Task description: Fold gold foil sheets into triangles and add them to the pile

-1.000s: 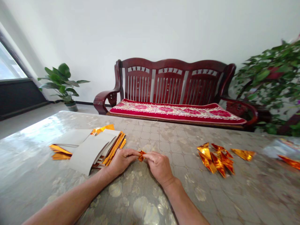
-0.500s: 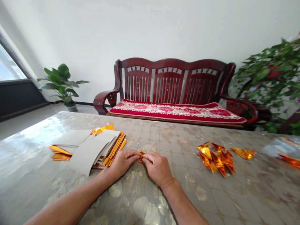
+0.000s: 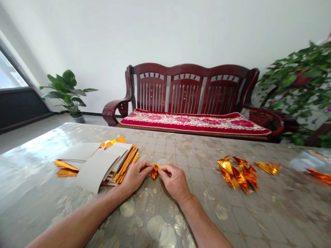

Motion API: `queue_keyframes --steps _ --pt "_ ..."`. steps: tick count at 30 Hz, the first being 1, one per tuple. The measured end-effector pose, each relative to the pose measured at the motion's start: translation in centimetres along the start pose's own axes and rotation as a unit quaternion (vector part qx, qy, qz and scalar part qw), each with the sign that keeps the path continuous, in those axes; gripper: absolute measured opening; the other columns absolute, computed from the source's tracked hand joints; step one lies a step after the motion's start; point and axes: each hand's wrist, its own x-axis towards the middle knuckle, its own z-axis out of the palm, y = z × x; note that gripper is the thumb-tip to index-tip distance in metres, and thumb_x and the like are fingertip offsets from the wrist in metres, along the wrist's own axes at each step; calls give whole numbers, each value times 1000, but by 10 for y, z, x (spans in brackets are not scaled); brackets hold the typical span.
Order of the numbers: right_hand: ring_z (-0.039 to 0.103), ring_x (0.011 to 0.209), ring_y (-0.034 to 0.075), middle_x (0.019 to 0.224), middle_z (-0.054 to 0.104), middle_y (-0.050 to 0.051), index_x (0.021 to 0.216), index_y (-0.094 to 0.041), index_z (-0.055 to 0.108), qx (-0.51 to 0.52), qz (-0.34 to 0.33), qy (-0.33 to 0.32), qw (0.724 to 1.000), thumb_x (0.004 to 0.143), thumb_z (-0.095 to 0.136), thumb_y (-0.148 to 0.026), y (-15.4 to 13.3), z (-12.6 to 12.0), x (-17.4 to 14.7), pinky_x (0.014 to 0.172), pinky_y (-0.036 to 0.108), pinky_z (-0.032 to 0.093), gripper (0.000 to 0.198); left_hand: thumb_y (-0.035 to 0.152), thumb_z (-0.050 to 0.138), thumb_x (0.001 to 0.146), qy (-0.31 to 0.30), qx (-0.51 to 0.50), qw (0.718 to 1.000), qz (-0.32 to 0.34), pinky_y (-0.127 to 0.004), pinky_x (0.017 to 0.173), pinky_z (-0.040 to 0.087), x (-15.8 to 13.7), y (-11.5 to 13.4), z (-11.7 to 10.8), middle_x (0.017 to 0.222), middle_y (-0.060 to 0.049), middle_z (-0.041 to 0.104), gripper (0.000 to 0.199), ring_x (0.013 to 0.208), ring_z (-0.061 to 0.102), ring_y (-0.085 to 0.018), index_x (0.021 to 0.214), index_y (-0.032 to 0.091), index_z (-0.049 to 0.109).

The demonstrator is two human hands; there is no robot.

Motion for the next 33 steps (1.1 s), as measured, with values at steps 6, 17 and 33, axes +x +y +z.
queue_keyframes --steps 6,17,33 --pt "68 85 16 92 74 1 99 -26 76 28 -26 -33 999 86 63 -22 4 0 1 79 26 51 19 28 55 87 6 35 999 -8 -21 64 44 1 2 0 70 2 70 20 67 62 -13 79 20 72" --pt "64 76 15 80 68 2 80 -22 73 41 -43 -22 998 87 63 -24 1 1 2 72 26 49 12 24 54 84 -14 -8 1000 -17 -20 61 45 0 4 2 68 2 69 19 64 61 -13 76 18 70" --pt "61 74 15 76 65 1 75 -22 66 -71 -50 -39 995 89 56 -20 -11 0 -4 69 24 45 17 25 59 86 -19 95 994 51 -21 67 44 -5 10 -1 76 0 73 16 73 65 -14 80 19 73"
